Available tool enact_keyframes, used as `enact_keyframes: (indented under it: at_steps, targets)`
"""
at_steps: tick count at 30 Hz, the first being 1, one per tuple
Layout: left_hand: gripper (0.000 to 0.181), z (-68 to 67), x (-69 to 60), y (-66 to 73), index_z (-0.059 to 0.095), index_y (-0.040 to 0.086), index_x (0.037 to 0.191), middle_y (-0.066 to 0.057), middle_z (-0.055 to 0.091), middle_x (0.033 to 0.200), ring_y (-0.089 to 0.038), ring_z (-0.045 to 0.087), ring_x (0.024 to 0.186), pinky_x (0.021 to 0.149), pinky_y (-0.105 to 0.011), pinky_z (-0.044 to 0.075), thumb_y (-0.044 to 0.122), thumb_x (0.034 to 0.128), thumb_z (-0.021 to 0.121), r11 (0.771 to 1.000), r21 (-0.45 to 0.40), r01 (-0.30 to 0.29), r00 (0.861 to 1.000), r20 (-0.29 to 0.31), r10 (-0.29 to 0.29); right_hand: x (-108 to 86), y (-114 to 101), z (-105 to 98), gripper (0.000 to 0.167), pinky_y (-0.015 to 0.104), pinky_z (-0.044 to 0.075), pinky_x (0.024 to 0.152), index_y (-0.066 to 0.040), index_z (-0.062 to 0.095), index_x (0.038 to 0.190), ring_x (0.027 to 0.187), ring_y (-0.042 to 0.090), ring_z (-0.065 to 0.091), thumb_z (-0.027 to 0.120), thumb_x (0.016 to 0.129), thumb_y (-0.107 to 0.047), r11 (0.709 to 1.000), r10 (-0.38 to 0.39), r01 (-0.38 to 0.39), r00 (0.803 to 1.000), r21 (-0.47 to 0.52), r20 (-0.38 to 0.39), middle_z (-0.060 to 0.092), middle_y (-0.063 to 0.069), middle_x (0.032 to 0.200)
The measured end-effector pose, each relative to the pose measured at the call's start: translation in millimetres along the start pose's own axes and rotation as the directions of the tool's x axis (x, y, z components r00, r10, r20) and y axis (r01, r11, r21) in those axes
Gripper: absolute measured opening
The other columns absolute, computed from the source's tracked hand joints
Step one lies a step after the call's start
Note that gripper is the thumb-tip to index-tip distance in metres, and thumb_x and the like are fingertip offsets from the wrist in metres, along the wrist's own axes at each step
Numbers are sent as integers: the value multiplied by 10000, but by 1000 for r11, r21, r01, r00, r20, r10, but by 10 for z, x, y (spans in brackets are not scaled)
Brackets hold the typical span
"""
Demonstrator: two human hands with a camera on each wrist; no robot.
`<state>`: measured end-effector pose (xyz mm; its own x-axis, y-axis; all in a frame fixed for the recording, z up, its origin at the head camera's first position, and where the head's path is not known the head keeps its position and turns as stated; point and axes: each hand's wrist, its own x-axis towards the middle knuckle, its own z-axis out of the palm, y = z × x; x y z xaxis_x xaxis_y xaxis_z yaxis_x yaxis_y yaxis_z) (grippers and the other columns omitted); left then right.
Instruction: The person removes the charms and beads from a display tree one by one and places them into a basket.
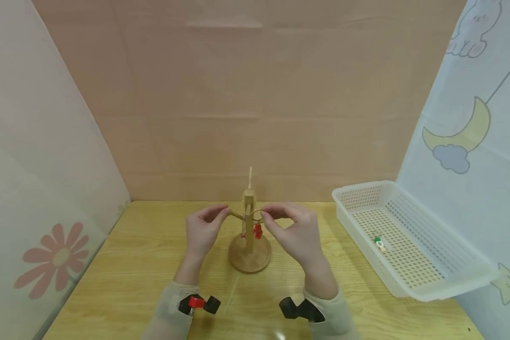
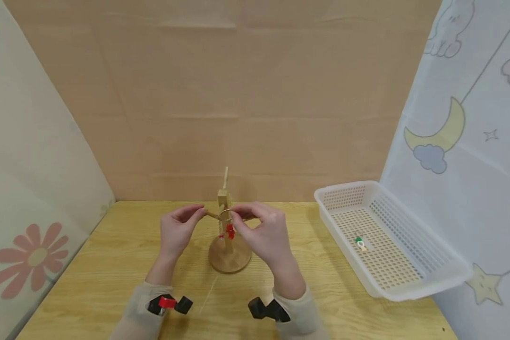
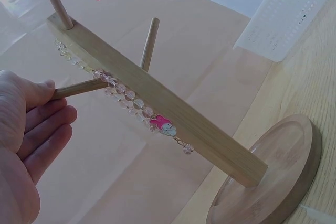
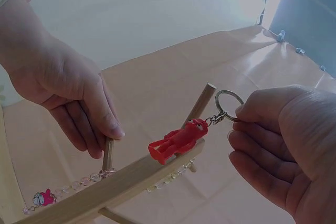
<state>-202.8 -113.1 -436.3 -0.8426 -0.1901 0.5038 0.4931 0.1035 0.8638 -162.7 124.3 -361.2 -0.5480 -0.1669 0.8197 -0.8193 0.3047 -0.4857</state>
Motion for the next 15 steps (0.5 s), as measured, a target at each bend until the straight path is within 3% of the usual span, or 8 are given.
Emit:
enact_keyframes:
  at_steps: [7,15]
  targets:
    - [134,5,7,-2,836,-26,984,-154,805,906,-105,759,776,689,-213,595,67,899,883,1000,-14,-1,1000,0,1,2,54,-122,154,185,578,744,-75,834,951,739,158,756,840,861,50,999,17,-17,1000,-41,-20,804,16,882]
    - [134,6,5,6,837,-26,984,-143,807,910,-148,768,785,699,-216,601,71,902,881,1000,-6,10,1000,-1,-10,7,150,-258,160,181,575,741,-69,831,926,743,151,750,839,843,68,997,10,-13,999,-71,-40,799,7,866]
